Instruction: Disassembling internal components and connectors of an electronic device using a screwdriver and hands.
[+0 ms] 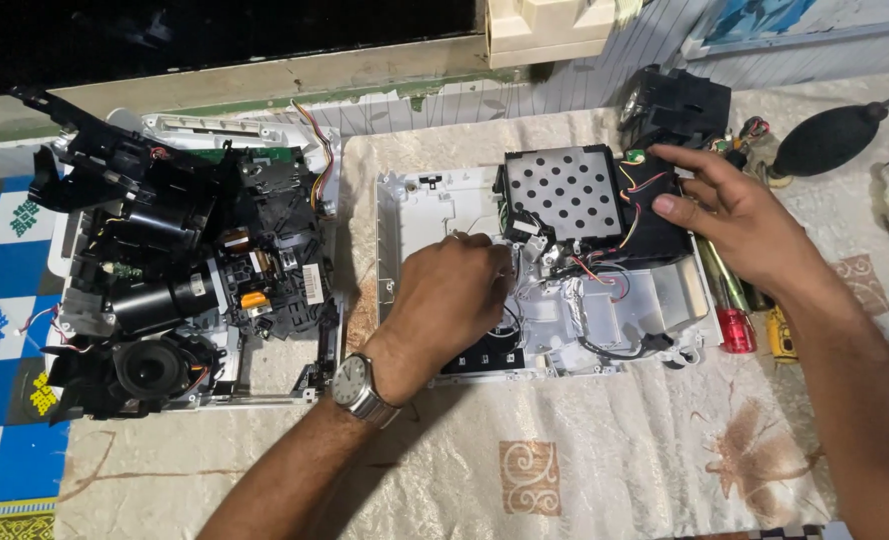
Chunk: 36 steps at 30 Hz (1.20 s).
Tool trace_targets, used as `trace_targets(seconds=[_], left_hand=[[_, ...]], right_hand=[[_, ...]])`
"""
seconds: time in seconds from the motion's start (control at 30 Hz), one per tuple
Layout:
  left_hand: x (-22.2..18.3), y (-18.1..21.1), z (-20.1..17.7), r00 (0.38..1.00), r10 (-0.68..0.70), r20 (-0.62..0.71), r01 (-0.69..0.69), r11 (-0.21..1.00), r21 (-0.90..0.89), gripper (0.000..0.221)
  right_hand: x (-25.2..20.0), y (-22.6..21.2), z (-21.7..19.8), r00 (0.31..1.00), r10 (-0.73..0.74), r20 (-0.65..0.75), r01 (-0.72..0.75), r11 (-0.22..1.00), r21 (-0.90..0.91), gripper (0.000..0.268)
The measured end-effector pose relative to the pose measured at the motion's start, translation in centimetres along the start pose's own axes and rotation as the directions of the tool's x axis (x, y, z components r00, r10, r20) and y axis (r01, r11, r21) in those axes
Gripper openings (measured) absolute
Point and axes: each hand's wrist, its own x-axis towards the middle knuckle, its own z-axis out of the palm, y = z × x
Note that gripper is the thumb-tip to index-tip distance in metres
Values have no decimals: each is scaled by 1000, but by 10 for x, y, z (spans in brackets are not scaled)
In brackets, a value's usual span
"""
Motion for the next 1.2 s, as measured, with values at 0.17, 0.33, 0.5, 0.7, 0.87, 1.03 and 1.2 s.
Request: trace_targets(seconds=[0.17,0.33,0.5,0.7,0.87,1.03,1.2], left_hand=[[2,4,21,998,-18,62,18,1000,-5,6],[5,-3,26,997,20,79,-24,999,43,14],[1,-1,32,989,125,-73,-117,988,104,6],[0,5,23,997,72,-19,-69,991,118,15],[-5,13,-13,998,44,-48,-42,998,38,16],[-2,12,-15,999,17,-43,-15,999,38,15],[-1,13,-12,999,11,-33,-10,1000,17,15]], right_hand=[[3,6,-1,1000,13,-1,-13,1000,-26,58],[7,17,-2,998,-60,4,60,998,36,57],[3,8,-3,999,-37,-1,37,999,9,56],[-4,-8,-3,997,78,-20,-77,996,37,56],[9,45,-4,980,-142,-139,170,962,215,61],[8,35,1,981,-127,-145,161,952,259,71],[4,24,-3,988,-93,-123,123,958,258,67]])
